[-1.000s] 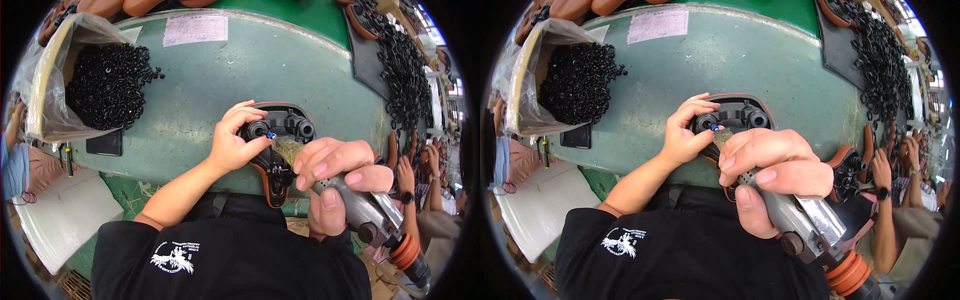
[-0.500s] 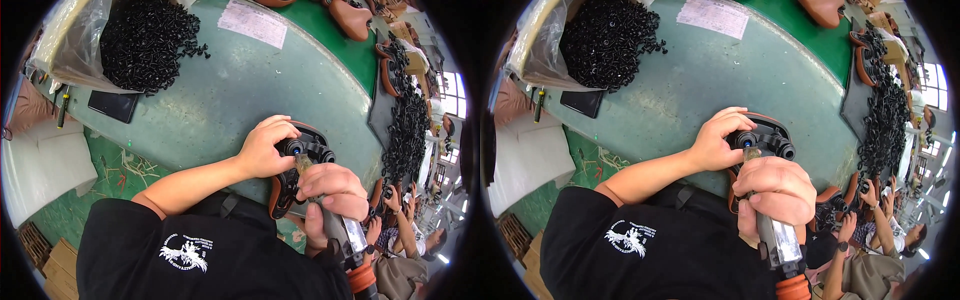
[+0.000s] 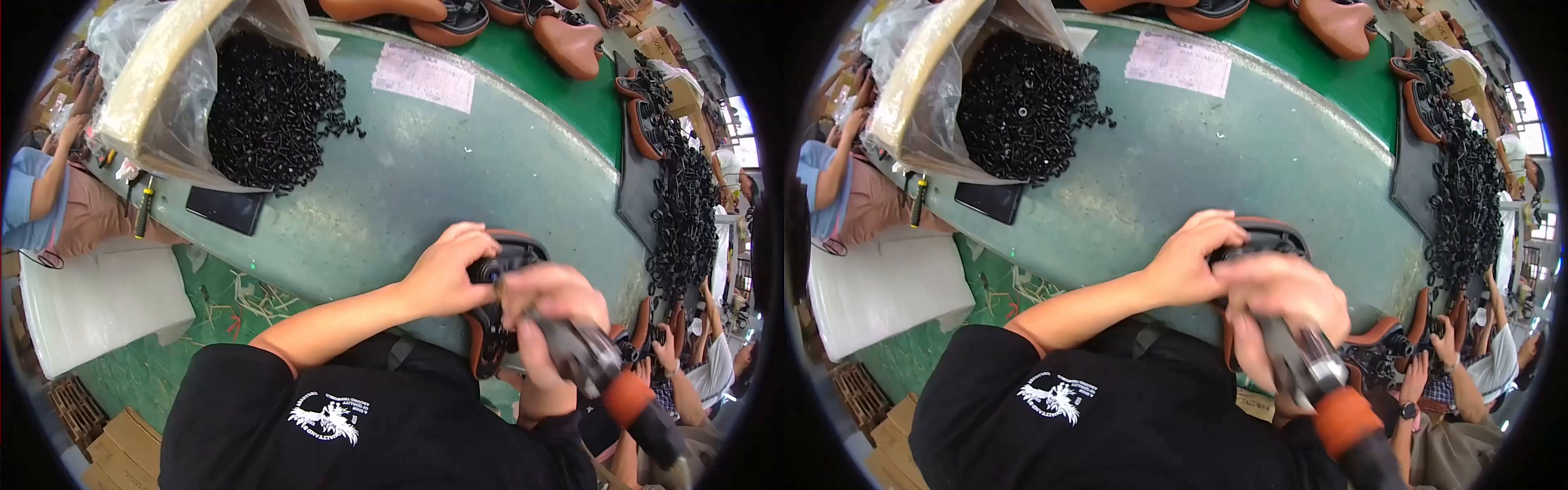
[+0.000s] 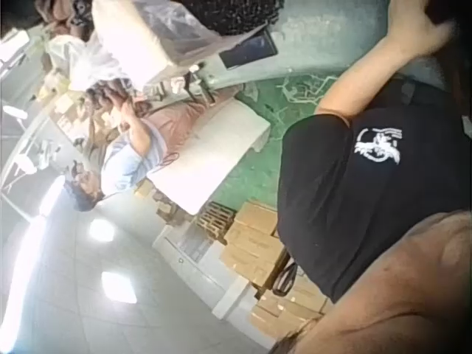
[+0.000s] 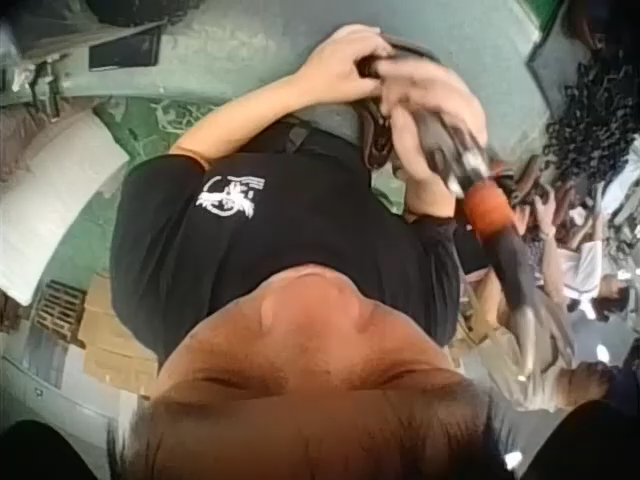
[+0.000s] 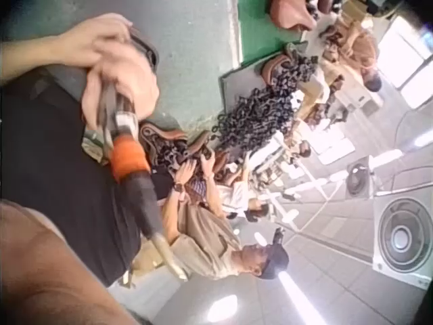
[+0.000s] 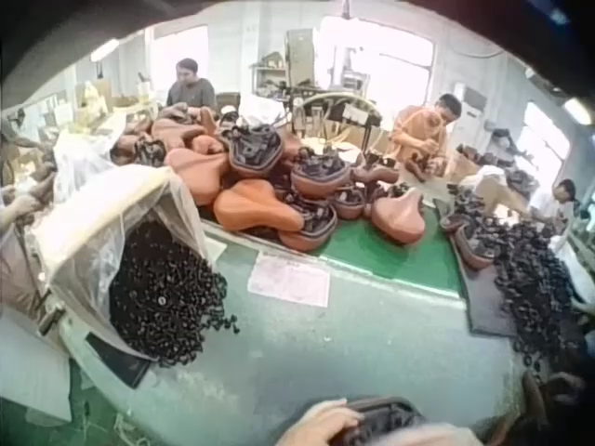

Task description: Assembling bicycle seats by attaching metal mounting brackets to the underside of saddles using a pneumatic screwdriver.

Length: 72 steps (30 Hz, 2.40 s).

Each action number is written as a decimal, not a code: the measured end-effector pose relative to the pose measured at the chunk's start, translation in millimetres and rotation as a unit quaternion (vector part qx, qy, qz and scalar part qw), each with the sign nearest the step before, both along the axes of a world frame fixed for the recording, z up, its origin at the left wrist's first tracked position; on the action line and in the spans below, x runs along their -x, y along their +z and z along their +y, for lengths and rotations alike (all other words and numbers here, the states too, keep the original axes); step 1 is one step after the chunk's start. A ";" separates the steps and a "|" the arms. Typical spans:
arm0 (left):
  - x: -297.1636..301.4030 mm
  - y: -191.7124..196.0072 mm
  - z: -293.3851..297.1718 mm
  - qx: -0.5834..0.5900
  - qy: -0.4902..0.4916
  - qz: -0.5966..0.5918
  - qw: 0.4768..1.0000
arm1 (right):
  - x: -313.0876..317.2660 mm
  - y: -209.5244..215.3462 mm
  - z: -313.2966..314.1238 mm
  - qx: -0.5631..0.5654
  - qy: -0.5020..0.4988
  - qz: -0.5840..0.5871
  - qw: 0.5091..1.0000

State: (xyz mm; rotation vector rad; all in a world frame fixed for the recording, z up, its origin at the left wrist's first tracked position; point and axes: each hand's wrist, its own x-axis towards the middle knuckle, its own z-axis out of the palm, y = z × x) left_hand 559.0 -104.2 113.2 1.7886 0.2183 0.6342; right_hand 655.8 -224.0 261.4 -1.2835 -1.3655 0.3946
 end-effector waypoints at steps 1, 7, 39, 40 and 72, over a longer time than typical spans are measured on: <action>12.1 17.8 11.4 -0.026 -0.057 -0.001 0.998 | -0.3 8.6 -12.5 -0.015 0.007 0.035 0.999; 37.3 22.8 150.8 -0.383 0.280 0.177 0.862 | -8.2 16.7 -42.4 -0.186 -0.015 0.113 0.976; -84.7 107.1 28.8 -0.303 -0.344 -0.049 0.887 | -20.4 35.5 -137.6 -0.237 -0.054 0.040 0.969; -97.1 103.6 31.6 -0.316 -0.371 -0.022 0.873 | -18.4 32.7 -134.7 -0.237 -0.081 0.040 0.967; -89.1 7.9 0.2 -0.009 -0.373 -0.027 0.928 | -41.1 -16.6 -71.7 -0.069 -0.058 -0.039 0.995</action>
